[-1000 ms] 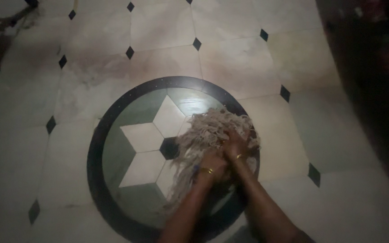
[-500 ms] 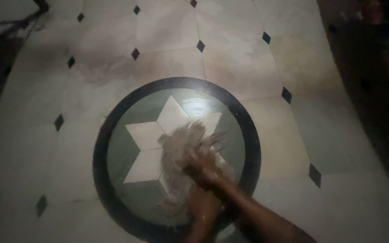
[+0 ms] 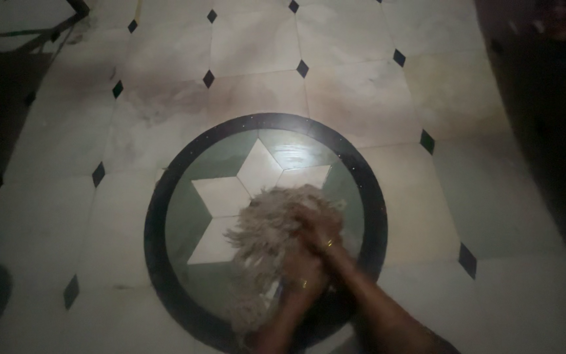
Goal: The person cleans a mop head by hand, rinsing it in a bucket of water and wringing it out on the floor.
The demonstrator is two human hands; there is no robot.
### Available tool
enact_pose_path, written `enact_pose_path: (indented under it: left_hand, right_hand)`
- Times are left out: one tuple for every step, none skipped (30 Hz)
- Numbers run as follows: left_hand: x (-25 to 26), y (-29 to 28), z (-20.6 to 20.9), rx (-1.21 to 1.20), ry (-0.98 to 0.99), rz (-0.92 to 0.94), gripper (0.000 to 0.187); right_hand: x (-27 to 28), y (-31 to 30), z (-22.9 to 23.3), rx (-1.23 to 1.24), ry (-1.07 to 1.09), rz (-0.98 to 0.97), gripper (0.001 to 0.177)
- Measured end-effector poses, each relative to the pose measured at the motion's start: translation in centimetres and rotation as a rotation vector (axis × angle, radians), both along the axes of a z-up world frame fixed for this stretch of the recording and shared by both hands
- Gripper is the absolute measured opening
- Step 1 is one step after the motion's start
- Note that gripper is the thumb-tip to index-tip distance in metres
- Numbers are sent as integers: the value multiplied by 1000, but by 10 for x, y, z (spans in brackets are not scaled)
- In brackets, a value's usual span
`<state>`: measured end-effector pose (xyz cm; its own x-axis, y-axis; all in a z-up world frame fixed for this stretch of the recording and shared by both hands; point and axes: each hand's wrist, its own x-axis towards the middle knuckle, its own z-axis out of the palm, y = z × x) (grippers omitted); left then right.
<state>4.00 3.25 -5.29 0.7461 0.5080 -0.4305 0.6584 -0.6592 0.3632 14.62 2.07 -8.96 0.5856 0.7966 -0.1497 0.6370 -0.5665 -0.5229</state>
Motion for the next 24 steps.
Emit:
enact_pose_path:
  left_hand:
    - [12, 4, -18, 19, -61, -45, 63]
    - [25, 7, -36, 145, -194, -167, 59]
    - [39, 12, -53, 272, -330, -286, 56]
    - [46, 12, -66, 400, -466, -400, 53]
    - [53, 14, -74, 340, -380, -455, 52]
    - [63, 19, -77, 280, -293, -507, 51]
    - [68, 21, -78, 219, -206, -558, 50]
    - [68, 21, -75, 219, -209, -546, 52]
    - [68, 20, -71, 218, -211, -533, 53]
    - [66, 20, -65, 219, -211, -521, 54]
    - [62, 17, -59, 175, -165, -446, 55]
    - [57, 11, -54, 133, -122, -372, 56]
    - [52, 7, -48, 90, -79, -299, 57]
    - [45, 5, -43, 129, -161, -298, 62]
    - [34, 0, -37, 168, -244, -297, 67]
    - [25, -3, -30, 207, -320, -293, 72]
    - [18, -7, -22, 151, -161, -232, 73]
    - [8, -10, -12, 100, 0, -164, 73]
    - [-4, -14, -1, 50, 160, -92, 74]
    - [-17, -16, 11, 2, 184, -6, 74]
    - [-31, -17, 23, -47, 207, 80, 75]
    - [-40, -20, 32, -99, 227, 164, 76]
    - [-43, -22, 38, -88, 314, 154, 78]
    - [-46, -23, 41, -76, 403, 143, 80]
  right_hand:
    - [17, 2, -14, 62, -49, -64, 51]
    - [32, -1, -30, 121, -98, -132, 47]
    - [48, -9, -45, 70, -78, -177, 46]
    - [66, -16, -57, 19, -58, -221, 46]
    - [78, -22, -69, -32, -38, -265, 47]
    - [84, -25, -82, 44, -74, -298, 46]
    - [88, -27, -93, 122, -111, -330, 46]
    - [91, -29, -101, 200, -147, -357, 46]
    - [93, -30, -107, 221, -144, -357, 46]
    - [93, -28, -111, 244, -140, -356, 47]
    - [92, -26, -113, 266, -135, -356, 48]
    - [90, -22, -111, 223, -115, -280, 43]
    - [86, -18, -106, 182, -103, -217, 43]
    - [78, -13, -97, 129, -82, -143, 43]
    - [67, -8, -85, 78, -53, -64, 44]
    - [52, -6, -72, 35, -15, 12, 44]
    - [36, -5, -58, -3, 25, 84, 44]
    - [21, -2, -42, -22, 58, 147, 44]
    - [3, 1, -27, -19, 97, 215, 45]
    - [-9, 4, -12, 15, 104, 285, 43]
    - [-24, 6, 2, -6, 122, 324, 44]
    - [-43, 6, 13, -29, 136, 364, 45]
    - [-54, 5, 22, -52, 151, 402, 46]
    - [-59, 3, 28, -49, 248, 382, 46]
